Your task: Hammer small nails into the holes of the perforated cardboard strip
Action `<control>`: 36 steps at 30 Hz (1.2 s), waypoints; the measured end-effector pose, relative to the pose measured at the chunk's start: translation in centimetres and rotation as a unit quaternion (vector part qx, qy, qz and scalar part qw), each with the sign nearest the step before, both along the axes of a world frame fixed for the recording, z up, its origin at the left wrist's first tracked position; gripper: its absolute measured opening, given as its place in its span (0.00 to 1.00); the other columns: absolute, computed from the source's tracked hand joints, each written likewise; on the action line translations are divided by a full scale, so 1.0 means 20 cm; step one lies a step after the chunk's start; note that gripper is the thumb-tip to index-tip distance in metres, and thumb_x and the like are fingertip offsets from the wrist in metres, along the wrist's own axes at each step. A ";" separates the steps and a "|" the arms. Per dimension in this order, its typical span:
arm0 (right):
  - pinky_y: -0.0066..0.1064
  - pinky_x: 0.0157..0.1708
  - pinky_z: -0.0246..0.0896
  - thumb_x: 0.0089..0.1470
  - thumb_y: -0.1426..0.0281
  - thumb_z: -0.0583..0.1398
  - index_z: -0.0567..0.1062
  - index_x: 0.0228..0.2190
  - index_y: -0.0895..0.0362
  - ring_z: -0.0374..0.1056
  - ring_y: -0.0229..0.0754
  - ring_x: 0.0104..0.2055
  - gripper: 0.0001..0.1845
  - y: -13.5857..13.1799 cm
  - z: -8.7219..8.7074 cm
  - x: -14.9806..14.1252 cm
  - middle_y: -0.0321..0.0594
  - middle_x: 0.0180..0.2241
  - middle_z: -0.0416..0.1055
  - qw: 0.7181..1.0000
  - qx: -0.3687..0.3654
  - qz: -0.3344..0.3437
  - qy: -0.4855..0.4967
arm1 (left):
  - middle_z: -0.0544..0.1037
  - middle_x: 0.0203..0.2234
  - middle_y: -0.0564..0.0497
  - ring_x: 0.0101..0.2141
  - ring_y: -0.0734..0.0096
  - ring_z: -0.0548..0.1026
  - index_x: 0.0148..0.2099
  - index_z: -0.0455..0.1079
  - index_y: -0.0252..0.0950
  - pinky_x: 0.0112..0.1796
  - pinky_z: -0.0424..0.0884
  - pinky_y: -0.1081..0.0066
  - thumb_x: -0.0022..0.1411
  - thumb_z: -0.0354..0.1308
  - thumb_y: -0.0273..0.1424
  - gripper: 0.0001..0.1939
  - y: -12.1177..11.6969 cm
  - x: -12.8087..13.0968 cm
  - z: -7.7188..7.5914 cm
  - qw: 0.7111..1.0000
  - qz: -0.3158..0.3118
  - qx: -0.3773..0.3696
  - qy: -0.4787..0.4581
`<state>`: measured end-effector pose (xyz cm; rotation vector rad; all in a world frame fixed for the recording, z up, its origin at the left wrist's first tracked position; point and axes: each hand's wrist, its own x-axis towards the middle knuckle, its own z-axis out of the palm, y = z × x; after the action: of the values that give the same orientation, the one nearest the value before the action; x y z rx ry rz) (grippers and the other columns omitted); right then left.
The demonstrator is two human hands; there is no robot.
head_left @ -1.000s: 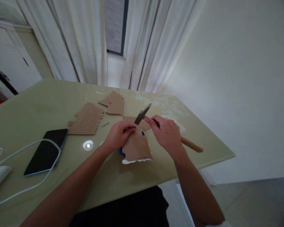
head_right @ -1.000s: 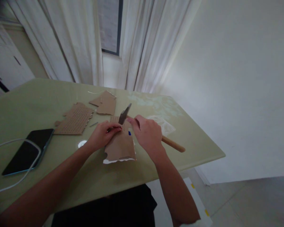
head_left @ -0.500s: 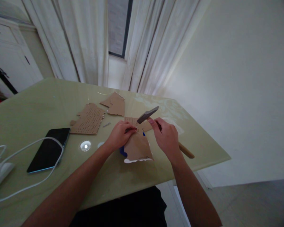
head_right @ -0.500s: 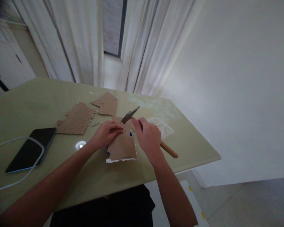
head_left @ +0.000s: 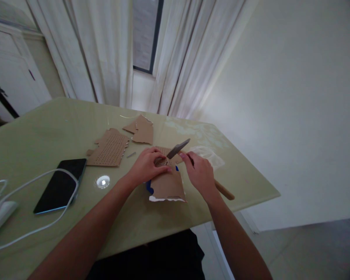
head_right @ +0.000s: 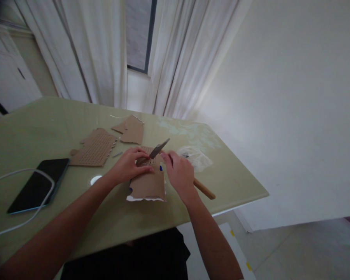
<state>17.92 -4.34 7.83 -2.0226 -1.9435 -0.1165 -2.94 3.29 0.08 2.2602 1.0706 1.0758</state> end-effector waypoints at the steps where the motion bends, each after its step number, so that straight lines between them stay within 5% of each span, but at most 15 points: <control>1: 0.34 0.33 0.49 0.80 0.54 0.55 0.84 0.42 0.52 0.78 0.49 0.37 0.23 0.00 -0.01 0.00 0.44 0.36 0.84 1.000 -0.020 0.002 -0.016 | 0.84 0.45 0.43 0.48 0.51 0.80 0.46 0.86 0.39 0.54 0.73 0.54 0.58 0.79 0.48 0.21 0.00 0.00 0.00 1.000 0.001 0.004 0.005; 4: 0.35 0.32 0.49 0.80 0.53 0.56 0.84 0.40 0.53 0.78 0.50 0.37 0.24 0.00 -0.03 0.00 0.45 0.36 0.84 0.998 -0.046 0.002 -0.037 | 0.84 0.46 0.44 0.48 0.50 0.80 0.47 0.86 0.39 0.54 0.73 0.54 0.56 0.80 0.49 0.24 0.00 0.00 -0.01 1.000 0.004 0.010 0.012; 9: 0.34 0.34 0.51 0.81 0.55 0.54 0.84 0.45 0.52 0.79 0.49 0.38 0.22 0.01 -0.01 0.01 0.42 0.36 0.84 0.999 0.029 -0.004 0.016 | 0.85 0.46 0.44 0.48 0.49 0.80 0.49 0.86 0.39 0.53 0.72 0.54 0.54 0.81 0.48 0.25 0.00 0.00 -0.01 1.000 0.018 0.006 0.019; 15: 0.35 0.32 0.47 0.79 0.55 0.57 0.84 0.38 0.53 0.77 0.48 0.34 0.22 0.02 -0.08 0.03 0.43 0.34 0.83 0.998 -0.017 0.051 -0.030 | 0.85 0.46 0.44 0.47 0.50 0.80 0.48 0.86 0.39 0.52 0.73 0.55 0.56 0.79 0.51 0.26 -0.01 0.01 -0.02 1.000 0.013 0.010 0.015; 18: 0.35 0.32 0.48 0.79 0.52 0.54 0.84 0.39 0.54 0.75 0.47 0.33 0.26 0.06 -0.12 0.08 0.42 0.31 0.82 0.997 0.058 0.031 0.032 | 0.85 0.45 0.43 0.46 0.52 0.80 0.50 0.85 0.38 0.50 0.73 0.57 0.67 0.69 0.53 0.24 0.00 0.00 -0.02 1.000 0.023 0.005 -0.015; 21: 0.34 0.32 0.48 0.79 0.48 0.50 0.82 0.38 0.54 0.73 0.47 0.32 0.31 0.14 -0.13 0.12 0.42 0.28 0.79 0.988 0.120 0.004 0.093 | 0.86 0.45 0.43 0.41 0.56 0.80 0.53 0.83 0.36 0.45 0.75 0.60 0.79 0.52 0.48 0.25 0.03 -0.04 -0.02 0.992 0.107 -0.038 -0.048; 24: 0.34 0.32 0.46 0.78 0.45 0.50 0.82 0.37 0.54 0.72 0.47 0.31 0.33 0.25 -0.15 0.15 0.41 0.28 0.78 0.983 0.148 -0.024 0.109 | 0.86 0.46 0.38 0.45 0.49 0.82 0.55 0.82 0.34 0.49 0.75 0.55 0.78 0.53 0.40 0.21 0.08 -0.13 -0.05 0.967 0.244 -0.049 0.061; 27: 0.35 0.31 0.43 0.78 0.45 0.50 0.82 0.37 0.54 0.71 0.46 0.30 0.33 0.33 -0.22 0.15 0.42 0.28 0.79 0.980 0.172 -0.039 0.093 | 0.84 0.53 0.32 0.55 0.34 0.79 0.56 0.83 0.33 0.54 0.72 0.46 0.73 0.58 0.36 0.18 0.11 -0.22 -0.10 0.918 0.311 -0.031 0.244; 30: 0.35 0.32 0.44 0.80 0.45 0.47 0.81 0.35 0.55 0.70 0.45 0.28 0.36 0.36 -0.32 0.17 0.43 0.27 0.79 0.972 0.211 -0.018 0.098 | 0.83 0.53 0.31 0.55 0.33 0.79 0.53 0.83 0.33 0.52 0.74 0.46 0.74 0.58 0.36 0.17 0.14 -0.27 -0.16 0.892 0.314 -0.059 0.321; 36: 0.35 0.32 0.49 0.80 0.49 0.51 0.82 0.36 0.56 0.73 0.45 0.30 0.32 0.32 -0.43 0.24 0.41 0.30 0.81 0.965 0.229 0.066 0.109 | 0.85 0.46 0.38 0.50 0.42 0.82 0.48 0.82 0.38 0.49 0.74 0.53 0.76 0.54 0.35 0.14 0.17 -0.28 -0.21 0.891 0.291 -0.106 0.331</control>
<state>22.64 2.06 -0.71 -1.5348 -1.7154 -0.2713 -8.50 6.67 -4.06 2.2103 2.1209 0.2930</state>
